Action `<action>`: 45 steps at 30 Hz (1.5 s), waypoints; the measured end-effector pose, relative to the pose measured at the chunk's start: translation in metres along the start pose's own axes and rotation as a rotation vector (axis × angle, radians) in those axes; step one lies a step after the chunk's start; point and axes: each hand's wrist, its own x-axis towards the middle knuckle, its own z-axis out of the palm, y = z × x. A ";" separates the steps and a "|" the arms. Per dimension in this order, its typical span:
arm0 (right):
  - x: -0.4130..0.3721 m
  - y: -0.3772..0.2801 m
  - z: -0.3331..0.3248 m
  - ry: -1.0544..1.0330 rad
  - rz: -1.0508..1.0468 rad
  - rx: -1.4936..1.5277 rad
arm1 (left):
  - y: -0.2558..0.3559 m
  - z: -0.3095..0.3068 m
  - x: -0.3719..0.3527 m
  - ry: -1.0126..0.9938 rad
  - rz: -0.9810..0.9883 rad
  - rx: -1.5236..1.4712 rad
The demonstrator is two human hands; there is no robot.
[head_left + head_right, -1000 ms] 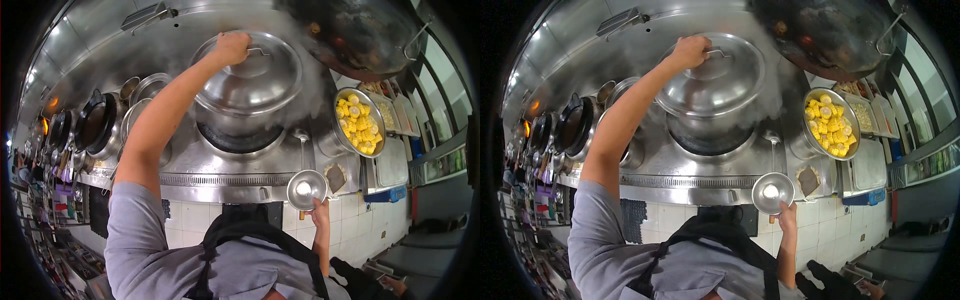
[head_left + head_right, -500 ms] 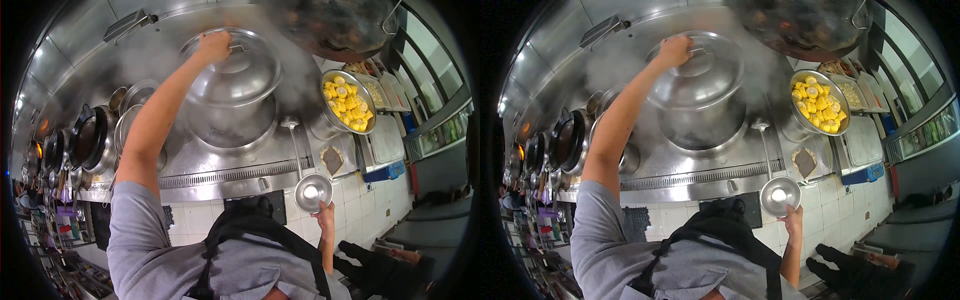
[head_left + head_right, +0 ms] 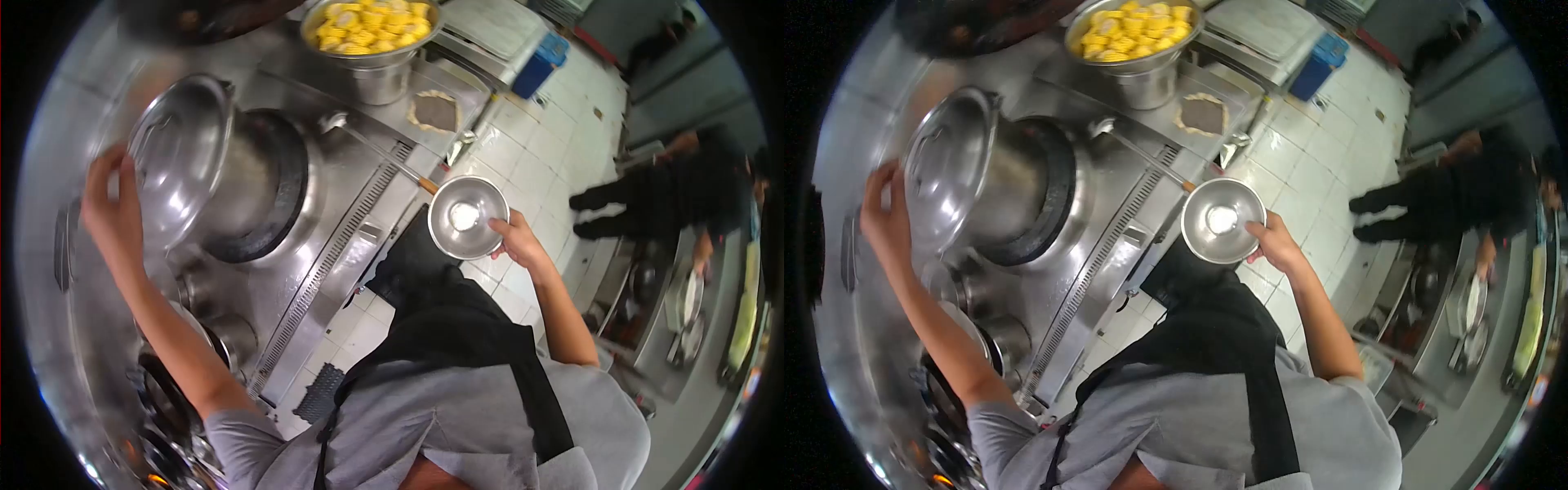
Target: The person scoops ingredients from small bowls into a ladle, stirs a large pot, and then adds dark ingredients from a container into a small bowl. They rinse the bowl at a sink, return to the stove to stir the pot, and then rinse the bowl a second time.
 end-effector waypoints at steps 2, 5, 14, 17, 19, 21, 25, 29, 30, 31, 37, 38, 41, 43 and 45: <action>-0.006 0.013 -0.018 0.004 -0.006 0.021 | 0.067 -0.010 -0.037 -0.040 -0.016 -0.253; -0.024 0.028 -0.040 0.126 -0.005 0.009 | 0.145 0.037 -0.102 -0.458 -0.097 -0.920; -0.172 0.109 -0.165 0.349 -0.191 0.140 | 0.405 0.200 -0.294 -1.573 -0.231 -1.375; -0.239 0.151 -0.219 0.437 -0.159 0.190 | 0.505 0.189 -0.324 -1.700 -0.083 -1.306; -0.280 0.184 -0.254 0.515 -0.194 0.201 | 0.565 0.186 -0.352 -1.758 -0.055 -1.303; -0.307 0.221 -0.283 0.602 -0.213 0.215 | 0.612 0.186 -0.379 -1.845 -0.020 -1.299; -0.375 0.253 -0.324 0.737 -0.246 0.238 | 0.704 0.174 -0.419 -1.996 -0.034 -1.354; -0.440 0.284 -0.350 0.992 -0.281 0.340 | 0.781 0.163 -0.451 -2.185 0.063 -1.293; -0.453 0.306 -0.357 1.030 -0.264 0.437 | 0.803 0.162 -0.463 -2.233 0.107 -1.250; -0.468 0.329 -0.362 1.095 -0.212 0.502 | 0.821 0.160 -0.474 -2.286 0.149 -1.193; -0.575 0.450 -0.342 1.481 -0.135 1.048 | 0.927 0.160 -0.574 -2.571 0.397 -1.005; -0.592 0.462 -0.338 1.502 -0.195 1.142 | 0.940 0.155 -0.590 -2.599 0.422 -0.966; -0.631 0.502 -0.350 1.526 -0.389 1.348 | 0.971 0.141 -0.631 -2.669 0.421 -0.848; -0.646 0.532 -0.377 1.508 -0.506 1.445 | 0.989 0.133 -0.658 -2.684 0.380 -0.770; -0.660 0.571 -0.423 1.465 -0.609 1.515 | 1.004 0.130 -0.685 -2.671 0.379 -0.693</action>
